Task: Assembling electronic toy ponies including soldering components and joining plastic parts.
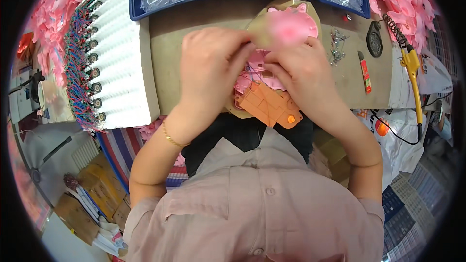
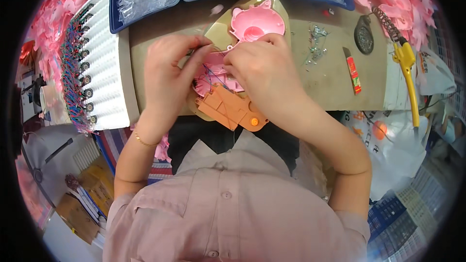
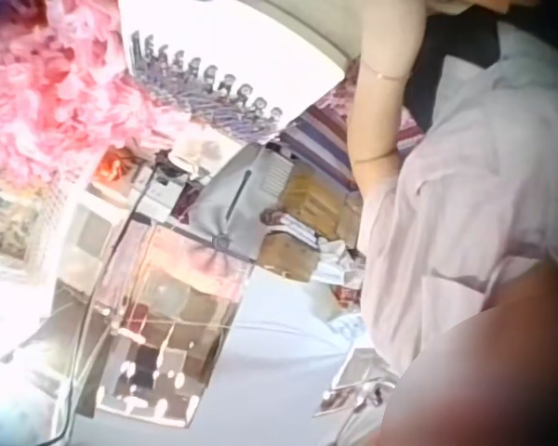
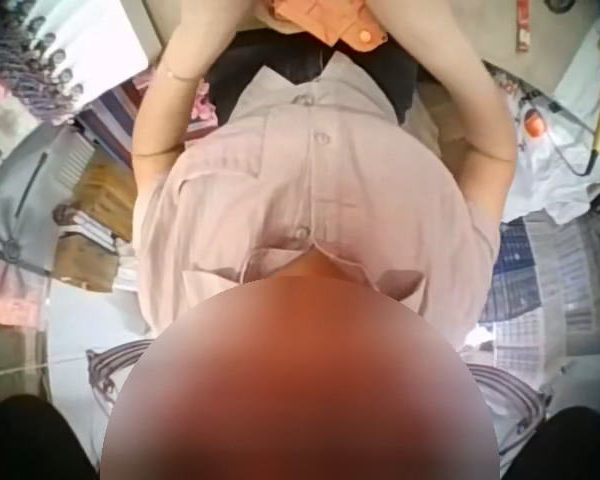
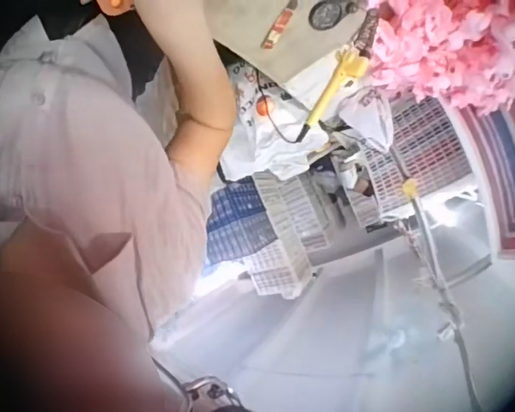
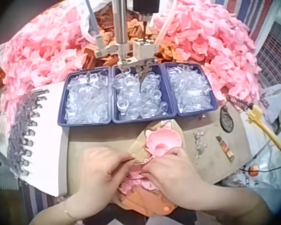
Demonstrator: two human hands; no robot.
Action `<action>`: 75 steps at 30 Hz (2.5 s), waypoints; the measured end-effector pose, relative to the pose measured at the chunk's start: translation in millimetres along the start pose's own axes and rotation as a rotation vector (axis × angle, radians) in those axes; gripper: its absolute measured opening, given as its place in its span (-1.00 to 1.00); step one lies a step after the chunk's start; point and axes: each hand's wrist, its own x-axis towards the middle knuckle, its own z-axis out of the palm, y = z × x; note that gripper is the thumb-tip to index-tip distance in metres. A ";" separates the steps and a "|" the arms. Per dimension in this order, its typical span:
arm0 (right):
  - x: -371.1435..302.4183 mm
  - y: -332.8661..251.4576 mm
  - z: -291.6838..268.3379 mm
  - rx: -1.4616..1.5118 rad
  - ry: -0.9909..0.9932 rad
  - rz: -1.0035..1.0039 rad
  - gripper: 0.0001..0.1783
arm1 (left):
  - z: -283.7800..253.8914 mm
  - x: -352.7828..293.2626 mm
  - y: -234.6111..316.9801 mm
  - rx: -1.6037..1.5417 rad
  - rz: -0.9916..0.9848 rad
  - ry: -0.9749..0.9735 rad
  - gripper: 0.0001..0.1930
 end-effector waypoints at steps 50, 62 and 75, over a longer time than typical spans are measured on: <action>-12.0 -0.6 -31.0 0.122 -0.149 -0.111 -0.32 | -12.3 -20.8 2.0 -0.792 -0.377 0.175 -0.72; 18.2 -6.9 -50.6 0.062 -0.385 -0.089 -0.35 | -18.7 -80.3 1.8 0.125 0.238 -0.032 -0.52; -9.5 0.4 -67.9 -0.201 -0.154 0.034 -0.49 | -26.6 -9.9 22.7 0.166 0.321 -0.120 -0.64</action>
